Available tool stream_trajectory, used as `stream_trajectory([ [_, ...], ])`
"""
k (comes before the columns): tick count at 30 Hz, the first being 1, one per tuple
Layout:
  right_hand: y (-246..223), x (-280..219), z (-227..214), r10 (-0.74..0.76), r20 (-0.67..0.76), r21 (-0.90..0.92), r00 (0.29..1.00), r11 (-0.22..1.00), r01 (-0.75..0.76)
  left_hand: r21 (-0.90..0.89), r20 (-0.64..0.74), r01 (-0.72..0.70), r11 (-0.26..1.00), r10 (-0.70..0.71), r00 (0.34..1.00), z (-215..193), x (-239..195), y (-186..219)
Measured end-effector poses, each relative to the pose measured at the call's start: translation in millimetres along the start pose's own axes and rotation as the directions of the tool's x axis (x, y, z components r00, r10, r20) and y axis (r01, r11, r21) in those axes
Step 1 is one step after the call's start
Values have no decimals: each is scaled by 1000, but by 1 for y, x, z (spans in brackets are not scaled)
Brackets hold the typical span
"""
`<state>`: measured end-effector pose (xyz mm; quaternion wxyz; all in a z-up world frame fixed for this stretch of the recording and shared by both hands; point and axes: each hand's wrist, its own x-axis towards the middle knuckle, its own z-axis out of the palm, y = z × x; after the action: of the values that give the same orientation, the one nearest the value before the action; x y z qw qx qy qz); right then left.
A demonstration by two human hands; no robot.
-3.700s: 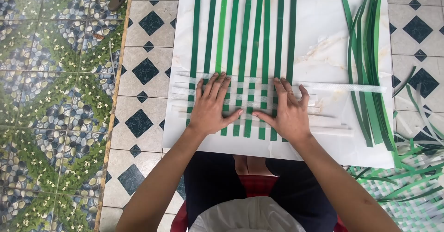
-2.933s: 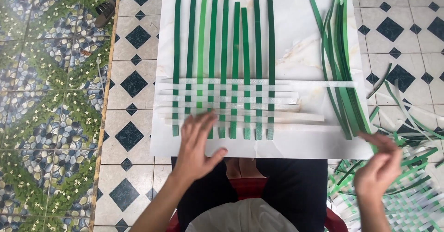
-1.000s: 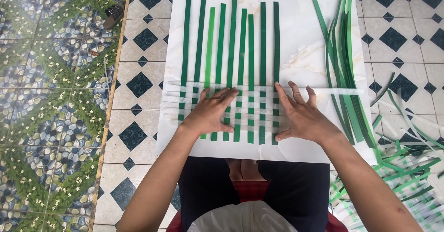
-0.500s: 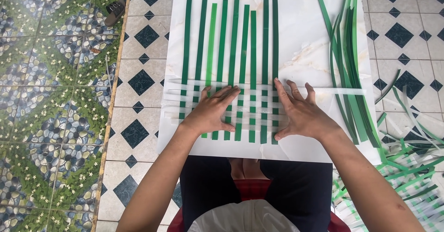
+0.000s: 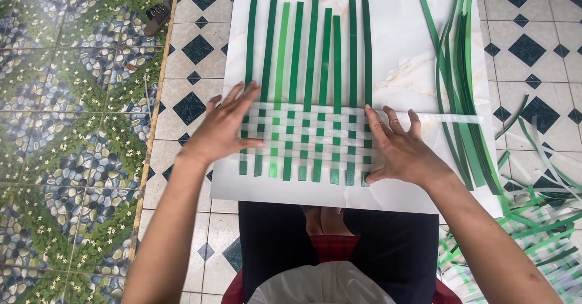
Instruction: Weaving green and white plastic strips together on a white board to create a woven mat or pattern.
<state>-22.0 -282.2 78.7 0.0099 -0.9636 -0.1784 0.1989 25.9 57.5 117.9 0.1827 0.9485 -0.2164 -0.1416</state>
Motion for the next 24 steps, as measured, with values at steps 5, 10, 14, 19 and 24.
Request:
stream_trajectory([
  [5,-3,0,-4,3,-1,-5,1000,1000,-3,234,160,84,969,-123,979,4,-1,-31],
  [10,-3,3,-3,17,16,-4,1000,1000,-17,257,244,16,966,-81,966,14,2,-39],
  [14,-3,4,-1,21,40,-5,999,1000,-21,227,265,14,974,-75,961,16,3,-41],
  [19,-1,8,-2,31,64,18,997,999,-32,194,286,-29,981,-28,958,17,8,-42],
  [24,1,7,1,18,53,90,998,996,-22,149,302,-16,989,-31,953,16,8,-40],
])
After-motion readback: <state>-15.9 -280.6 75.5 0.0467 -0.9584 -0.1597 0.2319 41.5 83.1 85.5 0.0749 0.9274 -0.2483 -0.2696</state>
